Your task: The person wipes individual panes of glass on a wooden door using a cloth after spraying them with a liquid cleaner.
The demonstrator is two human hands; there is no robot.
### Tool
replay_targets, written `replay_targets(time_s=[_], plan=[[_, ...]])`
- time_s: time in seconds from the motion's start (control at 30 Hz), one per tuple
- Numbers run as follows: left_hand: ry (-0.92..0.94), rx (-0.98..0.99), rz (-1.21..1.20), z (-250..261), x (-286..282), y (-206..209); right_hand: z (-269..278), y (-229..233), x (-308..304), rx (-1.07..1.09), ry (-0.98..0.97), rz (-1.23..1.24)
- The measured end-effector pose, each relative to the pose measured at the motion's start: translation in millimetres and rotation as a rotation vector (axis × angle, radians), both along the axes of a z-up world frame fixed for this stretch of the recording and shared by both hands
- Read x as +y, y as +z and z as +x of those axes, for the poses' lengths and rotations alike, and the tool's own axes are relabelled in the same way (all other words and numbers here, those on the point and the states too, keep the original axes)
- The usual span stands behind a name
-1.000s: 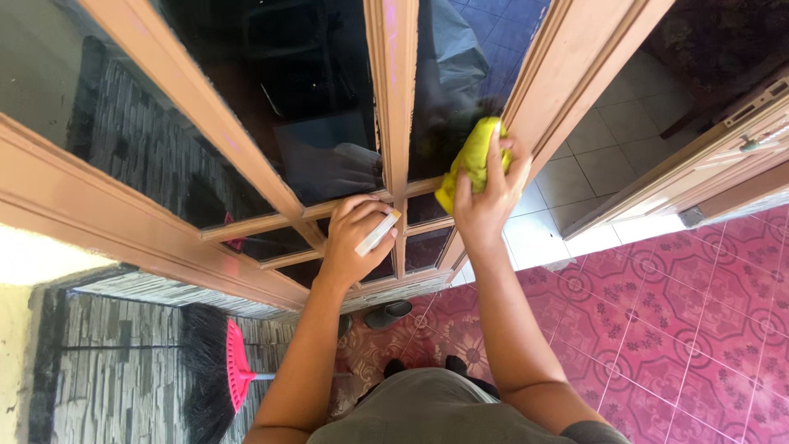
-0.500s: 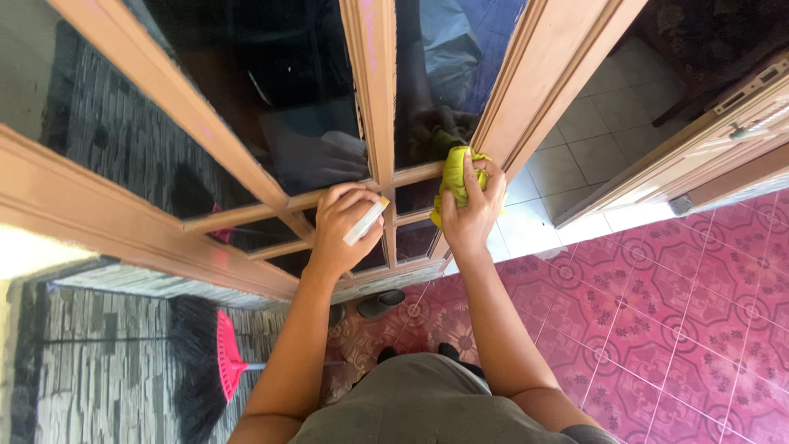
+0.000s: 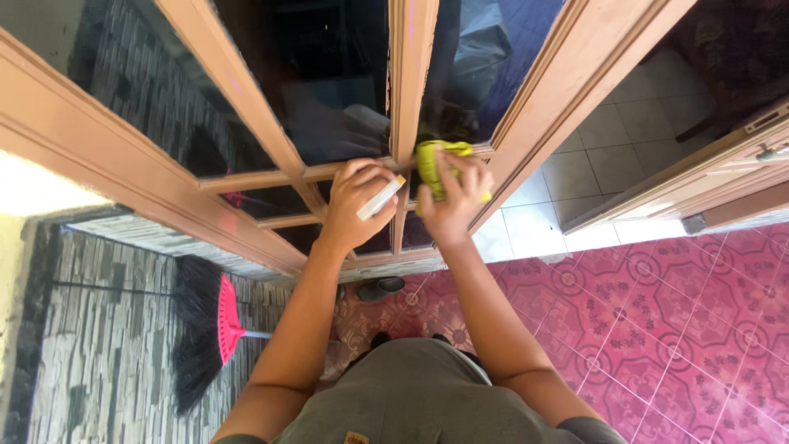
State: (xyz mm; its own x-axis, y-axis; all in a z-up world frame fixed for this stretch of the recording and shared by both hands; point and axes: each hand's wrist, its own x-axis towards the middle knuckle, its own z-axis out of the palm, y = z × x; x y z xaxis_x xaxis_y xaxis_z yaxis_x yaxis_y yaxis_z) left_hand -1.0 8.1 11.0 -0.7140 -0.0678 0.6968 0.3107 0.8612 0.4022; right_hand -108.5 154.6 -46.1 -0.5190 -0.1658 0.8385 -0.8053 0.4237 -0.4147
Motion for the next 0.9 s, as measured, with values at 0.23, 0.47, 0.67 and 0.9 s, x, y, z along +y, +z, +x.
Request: replay_targets(time_s=[0.23,0.47,0.67,0.9], plan=[[0.002,0.012,0.006,-2,3,2,1,16,7,-0.024,0.113,0.041],[0.012,0.01,0.012,-3,4,1,-21,12,30,-0.029,0.073,-0.025],[-0.002,0.032,0.027,-3,3,-1,-9,8,5,-0.053,0.114,-0.02],[-0.011,0.038,0.002,0,3,-2,-10,11,13,-0.019,0.244,0.022]])
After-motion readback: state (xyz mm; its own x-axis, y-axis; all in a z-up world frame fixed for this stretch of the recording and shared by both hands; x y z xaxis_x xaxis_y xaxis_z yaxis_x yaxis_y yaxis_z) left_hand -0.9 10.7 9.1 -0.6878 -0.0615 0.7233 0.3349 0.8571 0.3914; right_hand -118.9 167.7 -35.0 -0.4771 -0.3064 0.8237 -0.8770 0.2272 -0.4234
